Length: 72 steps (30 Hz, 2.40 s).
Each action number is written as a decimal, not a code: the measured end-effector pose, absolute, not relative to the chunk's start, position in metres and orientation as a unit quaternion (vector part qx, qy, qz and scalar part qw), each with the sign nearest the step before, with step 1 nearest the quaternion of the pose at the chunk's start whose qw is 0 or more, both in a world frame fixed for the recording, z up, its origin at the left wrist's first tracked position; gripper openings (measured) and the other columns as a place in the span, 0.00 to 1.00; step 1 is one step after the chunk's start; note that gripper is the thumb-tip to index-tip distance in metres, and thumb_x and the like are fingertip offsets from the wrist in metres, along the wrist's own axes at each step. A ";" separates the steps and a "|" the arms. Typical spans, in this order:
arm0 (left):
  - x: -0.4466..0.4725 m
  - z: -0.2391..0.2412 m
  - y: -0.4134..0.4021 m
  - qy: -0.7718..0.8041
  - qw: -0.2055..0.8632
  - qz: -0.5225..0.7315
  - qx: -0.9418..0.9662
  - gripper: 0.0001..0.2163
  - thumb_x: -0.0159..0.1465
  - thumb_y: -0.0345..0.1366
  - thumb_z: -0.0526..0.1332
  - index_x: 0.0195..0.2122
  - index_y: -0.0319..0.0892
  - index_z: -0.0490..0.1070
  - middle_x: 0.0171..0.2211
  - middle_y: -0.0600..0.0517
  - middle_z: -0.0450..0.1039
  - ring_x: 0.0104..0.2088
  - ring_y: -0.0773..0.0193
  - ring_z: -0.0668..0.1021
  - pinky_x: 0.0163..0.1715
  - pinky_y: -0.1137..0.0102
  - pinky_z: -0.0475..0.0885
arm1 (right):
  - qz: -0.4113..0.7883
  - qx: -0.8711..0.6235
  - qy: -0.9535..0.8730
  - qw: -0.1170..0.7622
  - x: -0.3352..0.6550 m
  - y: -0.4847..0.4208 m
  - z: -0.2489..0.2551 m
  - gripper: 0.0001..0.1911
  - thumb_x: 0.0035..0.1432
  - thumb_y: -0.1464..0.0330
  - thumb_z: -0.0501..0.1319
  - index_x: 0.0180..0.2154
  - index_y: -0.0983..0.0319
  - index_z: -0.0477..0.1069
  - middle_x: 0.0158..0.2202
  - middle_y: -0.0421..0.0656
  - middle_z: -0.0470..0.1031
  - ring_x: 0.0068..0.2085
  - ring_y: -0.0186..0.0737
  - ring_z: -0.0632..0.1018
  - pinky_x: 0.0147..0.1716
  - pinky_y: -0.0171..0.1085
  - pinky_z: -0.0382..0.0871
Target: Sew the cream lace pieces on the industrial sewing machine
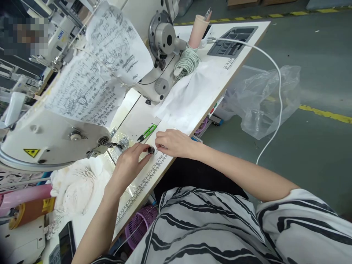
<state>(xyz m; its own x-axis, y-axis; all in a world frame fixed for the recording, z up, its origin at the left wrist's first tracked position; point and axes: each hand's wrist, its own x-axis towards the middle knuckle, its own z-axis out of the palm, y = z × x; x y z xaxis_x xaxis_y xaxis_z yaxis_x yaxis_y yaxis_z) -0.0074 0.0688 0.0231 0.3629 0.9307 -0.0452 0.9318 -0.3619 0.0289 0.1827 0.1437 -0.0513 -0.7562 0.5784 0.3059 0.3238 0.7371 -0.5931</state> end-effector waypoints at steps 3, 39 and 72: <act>-0.004 0.022 0.068 0.549 -0.012 -0.028 0.835 0.06 0.66 0.35 0.60 0.44 0.43 0.68 0.38 0.53 0.74 0.31 0.62 0.74 0.32 0.67 0.67 | 0.264 -0.248 -0.899 0.247 0.183 0.144 -0.052 0.07 0.62 0.71 0.56 0.33 0.63 0.73 0.34 0.42 0.71 0.30 0.35 0.67 0.30 0.36 0.54; 0.002 -0.057 -0.057 0.602 -0.110 0.242 0.753 0.26 0.63 0.25 0.63 0.61 0.45 0.62 0.48 0.45 0.76 0.51 0.56 0.77 0.52 0.59 0.71 | 0.128 -0.179 -0.943 0.251 0.179 0.077 -0.042 0.12 0.67 0.73 0.50 0.33 0.64 0.70 0.32 0.42 0.72 0.31 0.35 0.69 0.31 0.37 0.57; 0.016 -0.018 -0.121 0.719 0.235 0.477 0.447 0.08 0.65 0.38 0.62 0.44 0.46 0.75 0.39 0.51 0.78 0.39 0.62 0.79 0.39 0.68 0.76 | 0.753 -0.154 -0.607 0.202 0.150 0.010 -0.014 0.08 0.64 0.63 0.58 0.36 0.61 0.67 0.33 0.41 0.72 0.33 0.34 0.75 0.34 0.36 0.72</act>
<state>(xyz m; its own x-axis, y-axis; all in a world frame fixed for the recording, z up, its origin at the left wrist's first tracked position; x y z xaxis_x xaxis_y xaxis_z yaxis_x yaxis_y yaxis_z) 0.0158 -0.1212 -0.0179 -0.4903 0.8671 0.0879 0.4176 0.1452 0.8970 0.1495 0.0101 -0.0145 -0.8713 0.4906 0.0126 -0.1163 -0.1814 -0.9765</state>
